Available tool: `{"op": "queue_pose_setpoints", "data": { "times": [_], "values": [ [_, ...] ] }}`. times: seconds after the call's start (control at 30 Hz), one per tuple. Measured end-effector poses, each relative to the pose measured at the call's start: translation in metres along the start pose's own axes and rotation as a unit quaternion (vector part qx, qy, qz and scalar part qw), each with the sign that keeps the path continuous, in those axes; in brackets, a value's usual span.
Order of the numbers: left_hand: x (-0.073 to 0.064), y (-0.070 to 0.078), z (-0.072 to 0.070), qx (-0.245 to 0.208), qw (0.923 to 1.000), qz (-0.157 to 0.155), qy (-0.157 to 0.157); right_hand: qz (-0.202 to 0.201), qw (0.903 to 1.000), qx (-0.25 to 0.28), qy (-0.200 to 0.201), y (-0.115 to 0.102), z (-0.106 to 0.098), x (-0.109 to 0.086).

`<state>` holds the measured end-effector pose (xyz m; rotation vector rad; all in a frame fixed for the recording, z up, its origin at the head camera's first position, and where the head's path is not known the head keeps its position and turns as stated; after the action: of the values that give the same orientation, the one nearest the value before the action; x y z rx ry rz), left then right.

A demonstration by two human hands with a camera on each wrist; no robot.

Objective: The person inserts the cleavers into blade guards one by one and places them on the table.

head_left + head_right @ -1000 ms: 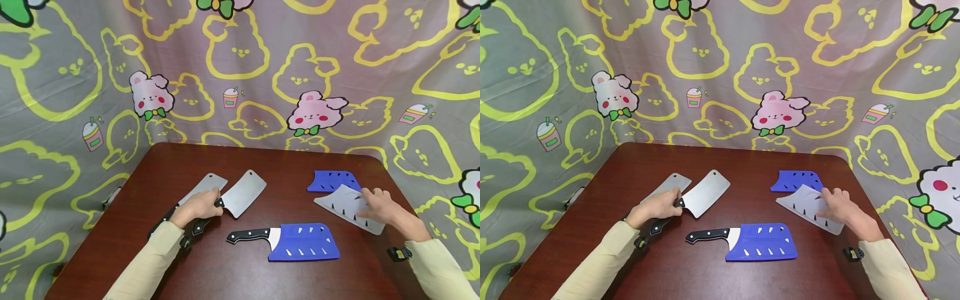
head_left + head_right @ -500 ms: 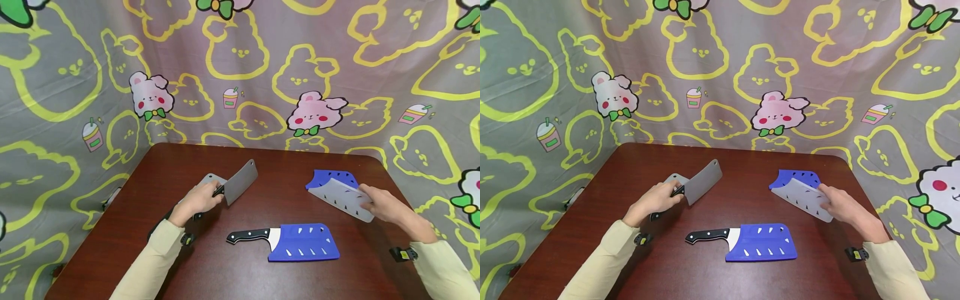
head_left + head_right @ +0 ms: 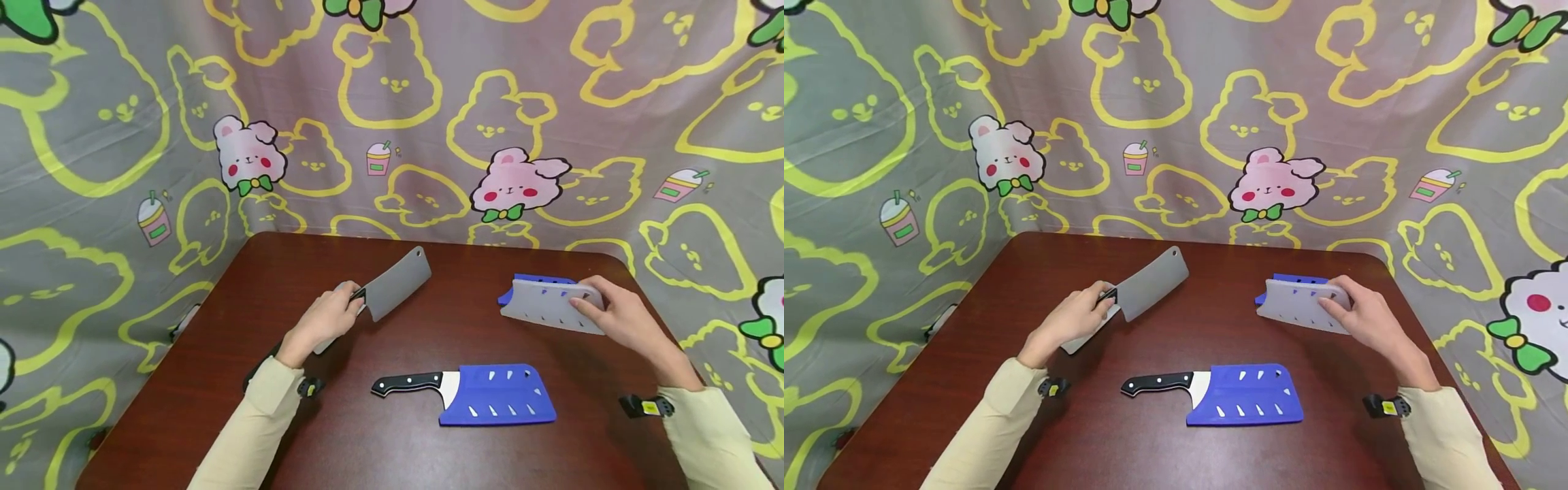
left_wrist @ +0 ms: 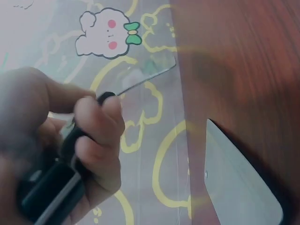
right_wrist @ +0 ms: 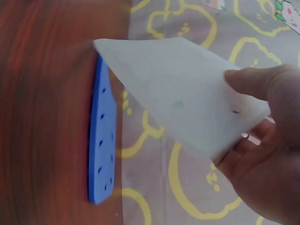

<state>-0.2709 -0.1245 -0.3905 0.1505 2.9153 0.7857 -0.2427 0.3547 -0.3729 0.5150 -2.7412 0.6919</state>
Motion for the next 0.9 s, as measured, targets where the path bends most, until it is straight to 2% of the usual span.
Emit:
{"op": "queue_pose_setpoints", "data": {
  "times": [0.23, 0.37, 0.57, 0.7, 0.77, 0.9],
  "values": [
    [0.000, 0.005, -0.001, -0.013, 0.9990, 0.040, -0.017, 0.006, 0.9953, 0.035, 0.090, -0.006, -0.002, 0.005],
    [0.000, 0.005, -0.001, -0.047, 0.9962, 0.062, -0.039, 0.003, 0.9904, 0.054, 0.128, -0.008, -0.002, 0.009],
    [-0.004, 0.010, -0.002, -0.090, 0.9858, 0.130, -0.056, 0.005, 0.9783, 0.112, 0.175, -0.012, -0.007, 0.011],
    [-0.009, 0.016, -0.005, -0.123, 0.9772, 0.154, -0.081, -0.003, 0.9654, 0.174, 0.194, -0.020, -0.014, 0.009],
    [-0.011, 0.019, -0.009, -0.140, 0.9739, 0.155, -0.089, -0.014, 0.9508, 0.229, 0.208, -0.025, -0.019, 0.009],
    [-0.015, 0.025, -0.017, -0.158, 0.9707, 0.156, -0.092, -0.045, 0.8949, 0.379, 0.232, -0.037, -0.026, 0.009]
  ]
}}
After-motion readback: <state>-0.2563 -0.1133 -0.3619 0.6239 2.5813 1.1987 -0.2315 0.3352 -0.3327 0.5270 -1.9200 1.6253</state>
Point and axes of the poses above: each hand's wrist, its own x-axis towards the middle knuckle, its own z-axis out of the palm, y = z × x, the point moved 4 cm from there along x, towards the middle knuckle, and after that the axes turned 10 degrees about -z, right-handed, at the moved point
